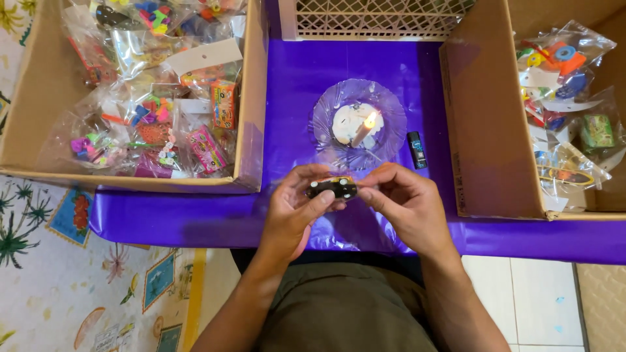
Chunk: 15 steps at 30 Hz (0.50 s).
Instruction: Packaging small toys into plastic bags and sealing them using a candle flame.
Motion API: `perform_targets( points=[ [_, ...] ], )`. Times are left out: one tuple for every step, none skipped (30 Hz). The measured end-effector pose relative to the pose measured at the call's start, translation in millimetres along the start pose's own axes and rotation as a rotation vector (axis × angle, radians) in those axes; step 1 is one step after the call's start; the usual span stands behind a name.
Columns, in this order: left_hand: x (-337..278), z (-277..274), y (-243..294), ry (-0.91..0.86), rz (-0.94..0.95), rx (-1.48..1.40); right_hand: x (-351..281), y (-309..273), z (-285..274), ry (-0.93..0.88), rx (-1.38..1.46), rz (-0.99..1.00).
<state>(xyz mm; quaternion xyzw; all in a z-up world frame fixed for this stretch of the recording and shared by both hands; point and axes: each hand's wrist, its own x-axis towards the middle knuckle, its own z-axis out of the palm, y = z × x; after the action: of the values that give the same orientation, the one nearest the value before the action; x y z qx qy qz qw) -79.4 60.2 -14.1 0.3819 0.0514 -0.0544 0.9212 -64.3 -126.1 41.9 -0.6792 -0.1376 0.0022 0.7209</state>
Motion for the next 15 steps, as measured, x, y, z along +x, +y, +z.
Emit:
perform_targets(
  points=[
    [-0.3,1.1,0.7,0.000,-0.003,0.000,-0.9,4.3,-2.1,0.002,0.000,0.002],
    [-0.5,2.3,1.3,-0.009,-0.010,0.003,-1.8,8.5,-4.3,0.007,0.006,0.000],
    [0.6,3.2,2.6,-0.022,-0.015,0.009,-1.5,13.2,-6.2,0.012,0.014,-0.006],
    [2.8,4.9,4.6,-0.025,-0.015,0.011,0.8,14.9,-7.6,0.015,0.015,-0.009],
    [2.3,6.4,5.8,-0.054,0.009,0.009,0.8,16.5,-8.7,0.015,-0.027,-0.014],
    [2.0,7.7,6.9,-0.083,0.033,0.008,0.7,18.3,-9.8,0.015,-0.068,-0.019],
    [0.7,8.5,8.7,-0.085,0.028,0.008,0.4,18.8,-10.1,0.019,-0.068,-0.018],
    [-0.5,9.3,10.5,-0.088,0.014,-0.014,0.0,19.1,-10.4,0.009,-0.041,0.000],
    [-1.2,10.4,12.1,-0.092,0.002,-0.036,0.2,19.4,-11.2,-0.002,-0.015,0.016],
    [1.2,7.5,8.4,-0.095,-0.001,-0.036,1.0,16.2,-11.4,0.002,-0.017,0.016],
    [2.0,4.1,4.9,-0.056,0.002,0.021,1.2,13.1,-10.8,-0.010,0.012,0.040],
    [2.5,0.5,1.6,-0.017,0.005,0.079,1.3,10.0,-9.8,-0.022,0.041,0.064],
    [2.8,-2.0,-1.3,-0.018,0.005,0.078,1.1,10.4,-9.9,-0.022,0.040,0.064],
    [2.9,-4.6,-3.9,0.005,0.014,0.154,0.8,10.6,-9.7,-0.027,0.069,0.064],
    [2.7,-6.9,-6.6,0.030,0.023,0.229,0.5,10.6,-9.7,-0.035,0.098,0.064]
  ],
)
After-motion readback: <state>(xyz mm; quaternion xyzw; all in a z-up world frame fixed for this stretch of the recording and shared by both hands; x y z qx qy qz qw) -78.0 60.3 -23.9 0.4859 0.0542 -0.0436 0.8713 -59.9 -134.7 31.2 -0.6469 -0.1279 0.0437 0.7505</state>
